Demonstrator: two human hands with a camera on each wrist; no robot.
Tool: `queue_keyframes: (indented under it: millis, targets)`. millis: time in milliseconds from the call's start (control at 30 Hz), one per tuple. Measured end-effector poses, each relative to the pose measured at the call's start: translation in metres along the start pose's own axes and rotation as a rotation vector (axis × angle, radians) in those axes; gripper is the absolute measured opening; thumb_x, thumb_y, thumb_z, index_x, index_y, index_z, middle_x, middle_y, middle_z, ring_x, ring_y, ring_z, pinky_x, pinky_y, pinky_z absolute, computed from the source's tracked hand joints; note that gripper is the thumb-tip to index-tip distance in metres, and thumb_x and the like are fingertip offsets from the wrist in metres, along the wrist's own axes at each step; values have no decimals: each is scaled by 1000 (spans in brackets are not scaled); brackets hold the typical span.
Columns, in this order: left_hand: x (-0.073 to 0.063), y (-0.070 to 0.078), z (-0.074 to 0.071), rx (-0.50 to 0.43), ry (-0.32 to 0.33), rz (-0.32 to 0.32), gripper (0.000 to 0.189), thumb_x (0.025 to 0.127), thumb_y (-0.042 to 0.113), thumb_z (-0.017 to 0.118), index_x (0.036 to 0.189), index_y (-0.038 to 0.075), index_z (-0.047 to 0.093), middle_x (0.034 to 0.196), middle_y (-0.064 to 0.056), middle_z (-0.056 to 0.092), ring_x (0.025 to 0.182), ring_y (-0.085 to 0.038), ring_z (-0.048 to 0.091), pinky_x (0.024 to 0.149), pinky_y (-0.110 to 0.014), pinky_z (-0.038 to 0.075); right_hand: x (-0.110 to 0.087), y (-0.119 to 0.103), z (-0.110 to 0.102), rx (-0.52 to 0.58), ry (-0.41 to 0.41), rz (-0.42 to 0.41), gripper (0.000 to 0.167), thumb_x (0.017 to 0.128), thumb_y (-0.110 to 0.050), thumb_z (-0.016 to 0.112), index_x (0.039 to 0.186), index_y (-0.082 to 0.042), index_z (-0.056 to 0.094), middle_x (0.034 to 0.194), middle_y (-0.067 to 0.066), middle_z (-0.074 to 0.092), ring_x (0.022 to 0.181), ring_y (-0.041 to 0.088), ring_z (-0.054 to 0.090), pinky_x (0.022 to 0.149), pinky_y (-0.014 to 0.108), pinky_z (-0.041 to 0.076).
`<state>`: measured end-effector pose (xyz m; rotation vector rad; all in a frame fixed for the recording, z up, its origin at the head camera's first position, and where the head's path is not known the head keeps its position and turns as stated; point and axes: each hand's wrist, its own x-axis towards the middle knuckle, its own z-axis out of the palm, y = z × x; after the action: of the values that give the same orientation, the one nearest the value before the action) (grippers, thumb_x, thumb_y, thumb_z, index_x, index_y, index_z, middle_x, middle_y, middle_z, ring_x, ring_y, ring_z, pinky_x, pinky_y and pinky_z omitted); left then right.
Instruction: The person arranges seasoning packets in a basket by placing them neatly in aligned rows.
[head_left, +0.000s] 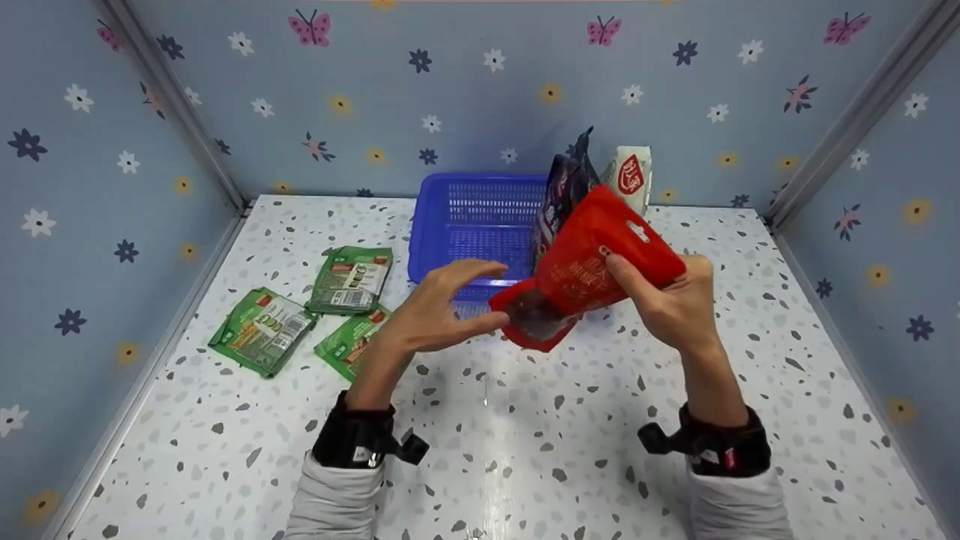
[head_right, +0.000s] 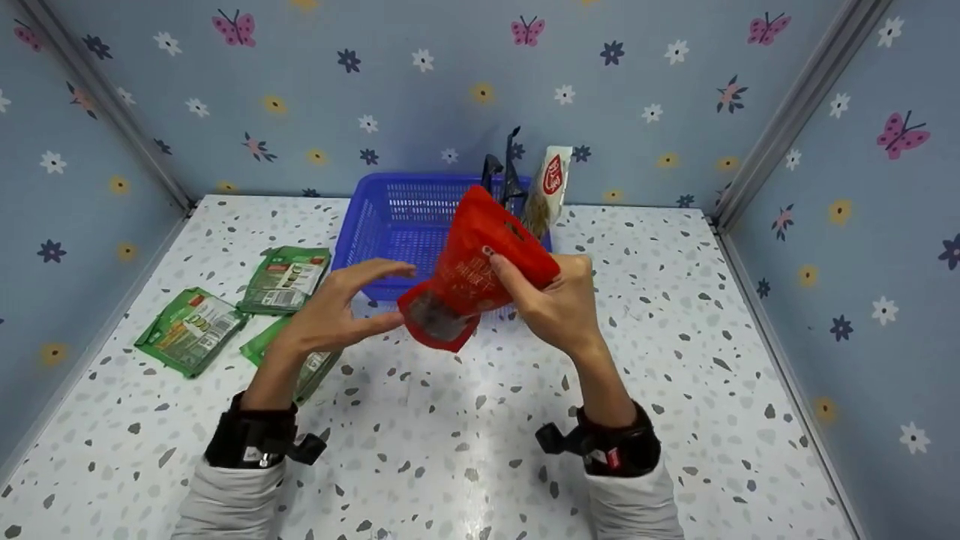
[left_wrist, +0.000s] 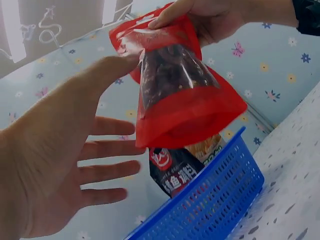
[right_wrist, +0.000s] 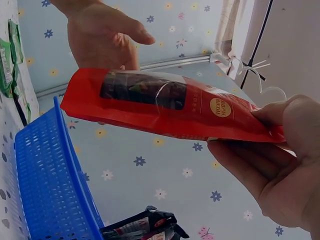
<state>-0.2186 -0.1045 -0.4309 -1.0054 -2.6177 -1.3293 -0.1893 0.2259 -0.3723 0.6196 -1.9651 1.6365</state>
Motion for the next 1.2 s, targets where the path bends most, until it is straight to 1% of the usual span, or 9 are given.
queue_keyframes:
  millis: [100,133,267,367,533,733,900,1067,1200]
  targets:
    - [1,-10,1,127,71,-30,73,102,59,76,161,17,63,165,-9,64,158,-34,56,132,-61,45,2,1,-2,-21,75,5,15,93,5,82,106,13,84,95,-9,88,85,8,85,75,25,70]
    - [2,-14,2,173,92,-27,70,103,53,77,160,15,63,163,-10,65,156,-35,57,132,-61,46,2,1,-2,-24,100,9,15,93,4,82,105,13,84,94,-7,88,84,8,85,74,25,70]
    - [5,-35,7,363,175,10,63,104,45,80,154,8,67,154,-15,71,146,-38,63,130,-58,48,3,2,-3,-31,177,35,16,94,0,83,105,12,84,94,-5,88,83,9,84,75,25,70]
    - [5,-50,11,443,217,27,58,105,41,81,149,5,70,147,-17,74,141,-39,66,129,-58,48,4,2,-4,-12,210,56,17,95,0,81,107,12,84,95,-6,88,84,12,84,76,24,70]
    - [5,-67,17,481,229,10,57,106,43,79,149,6,70,144,-18,75,137,-40,68,127,-58,49,5,2,-4,14,224,68,19,96,0,81,111,11,84,99,-3,88,89,14,85,79,25,70]
    - [5,-78,23,561,219,-21,51,110,43,74,146,7,71,139,-17,78,129,-39,70,121,-58,52,6,3,-5,-2,223,44,20,96,-1,81,113,8,86,102,-1,89,91,14,85,80,25,70]
    - [5,-81,27,603,192,-58,45,115,42,65,142,8,73,136,-14,80,127,-38,72,117,-56,51,7,5,-4,2,227,24,16,95,0,81,106,11,85,95,2,88,85,15,84,77,25,70]
    - [6,-80,29,585,164,-89,44,117,42,60,141,8,73,135,-14,80,127,-38,71,115,-56,49,7,7,-2,-9,232,35,15,94,0,82,102,13,84,91,0,87,78,12,82,73,24,69]
    - [7,-80,28,574,150,-111,45,117,44,59,141,8,72,135,-14,79,128,-37,69,116,-55,49,8,7,-1,1,224,54,16,94,-1,83,102,13,84,90,-3,87,79,12,83,73,24,69]
